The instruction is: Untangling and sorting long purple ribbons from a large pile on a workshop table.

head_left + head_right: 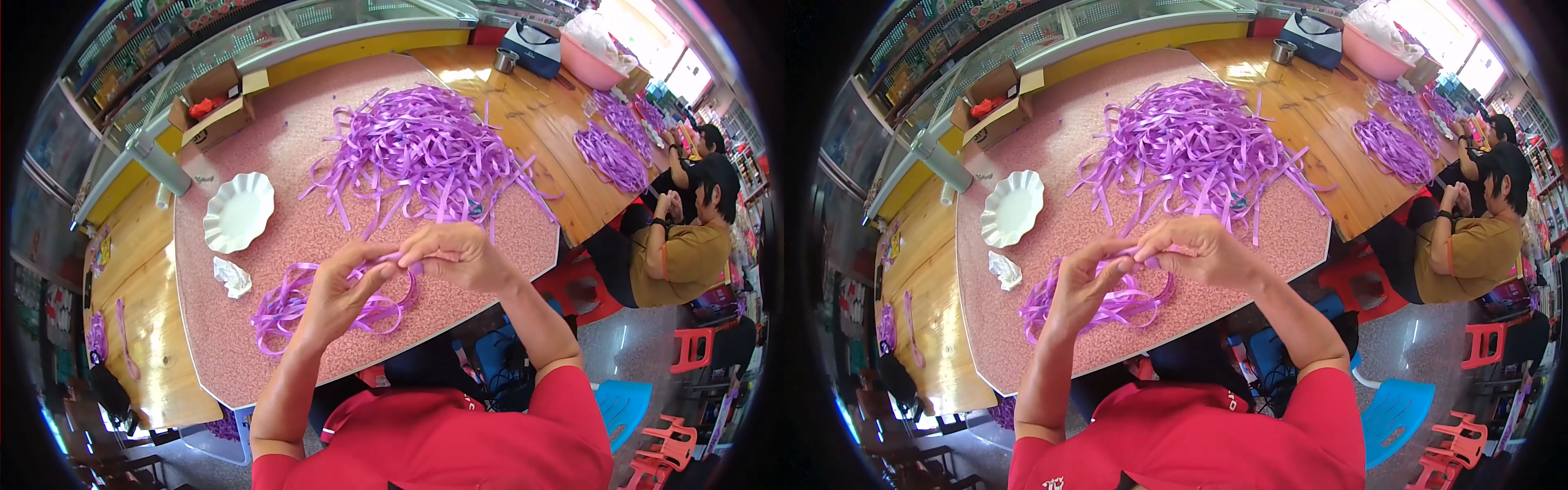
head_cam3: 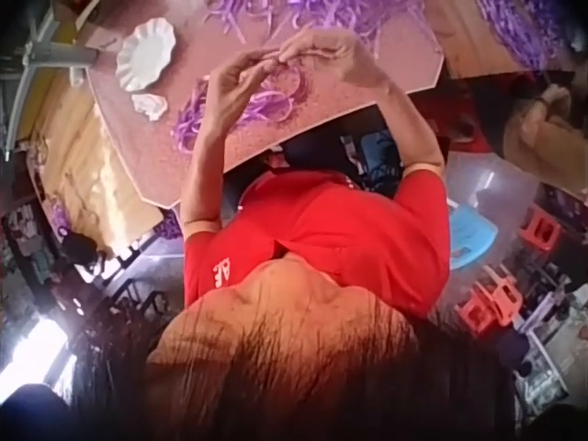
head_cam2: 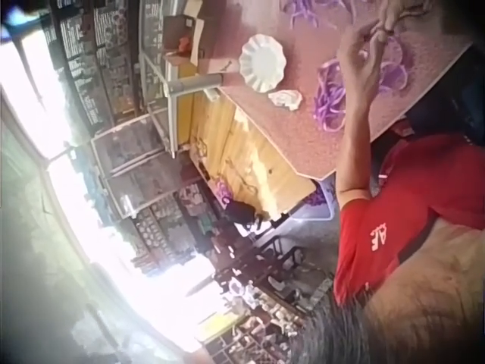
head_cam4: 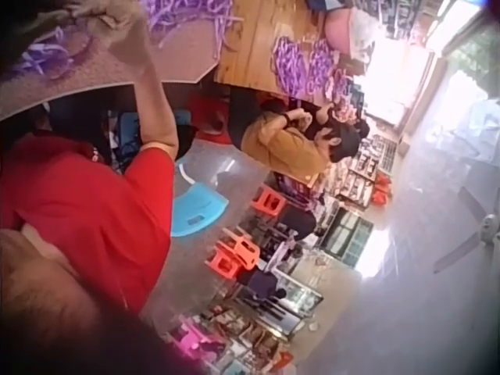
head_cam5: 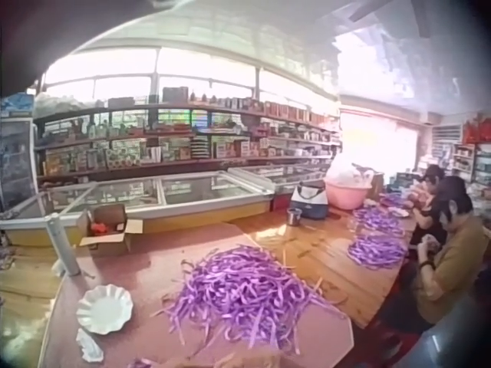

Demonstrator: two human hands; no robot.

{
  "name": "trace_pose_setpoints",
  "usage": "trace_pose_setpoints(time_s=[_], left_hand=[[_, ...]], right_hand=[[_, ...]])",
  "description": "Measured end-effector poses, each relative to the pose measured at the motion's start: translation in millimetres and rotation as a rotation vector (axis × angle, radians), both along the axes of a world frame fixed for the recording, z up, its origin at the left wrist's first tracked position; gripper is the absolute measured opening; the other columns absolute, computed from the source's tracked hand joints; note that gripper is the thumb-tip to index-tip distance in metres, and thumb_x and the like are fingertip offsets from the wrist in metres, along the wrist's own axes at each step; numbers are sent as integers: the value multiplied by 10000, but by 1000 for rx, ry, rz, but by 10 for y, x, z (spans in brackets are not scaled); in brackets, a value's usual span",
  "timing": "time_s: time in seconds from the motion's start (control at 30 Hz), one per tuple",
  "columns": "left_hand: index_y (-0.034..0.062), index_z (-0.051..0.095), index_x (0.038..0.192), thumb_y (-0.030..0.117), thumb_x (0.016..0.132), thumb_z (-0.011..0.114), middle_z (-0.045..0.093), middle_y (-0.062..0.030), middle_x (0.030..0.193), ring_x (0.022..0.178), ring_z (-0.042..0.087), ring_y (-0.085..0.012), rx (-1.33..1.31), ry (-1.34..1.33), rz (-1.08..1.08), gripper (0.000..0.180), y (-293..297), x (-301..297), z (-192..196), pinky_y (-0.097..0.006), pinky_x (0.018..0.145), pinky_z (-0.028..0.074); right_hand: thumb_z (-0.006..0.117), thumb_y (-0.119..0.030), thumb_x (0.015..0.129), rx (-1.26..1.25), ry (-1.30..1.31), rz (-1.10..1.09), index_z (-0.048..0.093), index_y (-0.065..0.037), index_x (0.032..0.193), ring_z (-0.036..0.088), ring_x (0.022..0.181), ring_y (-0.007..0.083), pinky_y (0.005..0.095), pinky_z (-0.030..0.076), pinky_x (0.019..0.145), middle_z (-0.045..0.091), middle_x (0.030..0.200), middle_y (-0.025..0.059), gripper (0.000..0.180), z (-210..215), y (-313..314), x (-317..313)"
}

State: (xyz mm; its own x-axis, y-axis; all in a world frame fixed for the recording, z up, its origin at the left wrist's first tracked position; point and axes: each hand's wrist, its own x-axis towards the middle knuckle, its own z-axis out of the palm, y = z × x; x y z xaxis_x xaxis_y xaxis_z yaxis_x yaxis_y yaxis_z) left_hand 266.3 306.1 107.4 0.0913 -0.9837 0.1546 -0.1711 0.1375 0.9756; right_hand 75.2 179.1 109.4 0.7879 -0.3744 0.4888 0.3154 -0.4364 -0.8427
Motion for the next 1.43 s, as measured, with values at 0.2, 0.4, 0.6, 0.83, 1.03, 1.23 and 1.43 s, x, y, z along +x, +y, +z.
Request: trace_pose_setpoints(time_s=[0.2, 0.4, 0.6, 0.83, 1.03, 1.23, 1.43], left_hand=[[-12, 681, 1073, 117, 971, 639, 676, -32, 926, 902, 612, -95, 144, 0, -30, 169, 271, 195, -255, -254, 826, 475], [-26, 671, 1072, 163, 1021, 564, 686, -68, 956, 937, 643, -152, 168, 158, -179, 223, 467, 255, -301, -311, 869, 495], [-21, 668, 1102, 165, 1039, 527, 698, -58, 946, 899, 655, -134, 128, -48, -215, 241, 358, -12, -287, -291, 801, 516], [-25, 670, 1050, 191, 1021, 564, 694, -71, 866, 826, 632, -116, 129, -83, -34, 242, 320, -12, -266, -295, 746, 501], [-31, 677, 943, 185, 964, 645, 689, -85, 846, 807, 607, -114, 95, -258, 22, 219, 210, 327, -219, -304, 725, 485], [32, 692, 1101, 368, 958, 600, 561, -185, 1316, 1347, 422, -362, -35, -1086, 715, 376, -116, 1452, -520, -526, 1155, 206], [100, 511, 1422, 623, 920, 534, 310, -180, 1573, 1510, 87, -379, 349, -1340, 547, 725, -31, 2050, -788, -656, 1158, -15]], right_hand=[[584, 48, 933, 454, 186, 184, 650, 14, 1193, 686, 796, 159, 288, 565, 719, 679, 1058, 125, 271, -112, 103, -241], [579, -31, 964, 372, 532, -42, 640, 9, 1229, 686, 810, 142, 288, 568, 723, 684, 1083, 132, 275, 211, 31, -703], [675, -92, 913, -338, 360, -471, 651, -14, 1221, 687, 975, 215, 336, 551, 847, 698, 1092, 132, 318, 76, 132, -502], [725, -58, 852, -126, 251, -214, 704, -16, 1060, 680, 846, 256, 347, 533, 729, 691, 965, 123, 213, -167, 539, 74], [768, -44, 821, -288, 205, -271, 725, -21, 926, 603, 660, 191, 314, 464, 585, 593, 745, 71, 116, -176, 416, 326], [747, -46, 836, -245, 192, -542, 709, -5, 878, 525, 613, 148, 293, 410, 547, 561, 716, 57, 70, -350, 118, 355], [736, -84, 858, -255, 273, -526, 718, -18, 888, 568, 626, 182, 326, 440, 575, 606, 753, 70, 74, -334, 110, 317]])
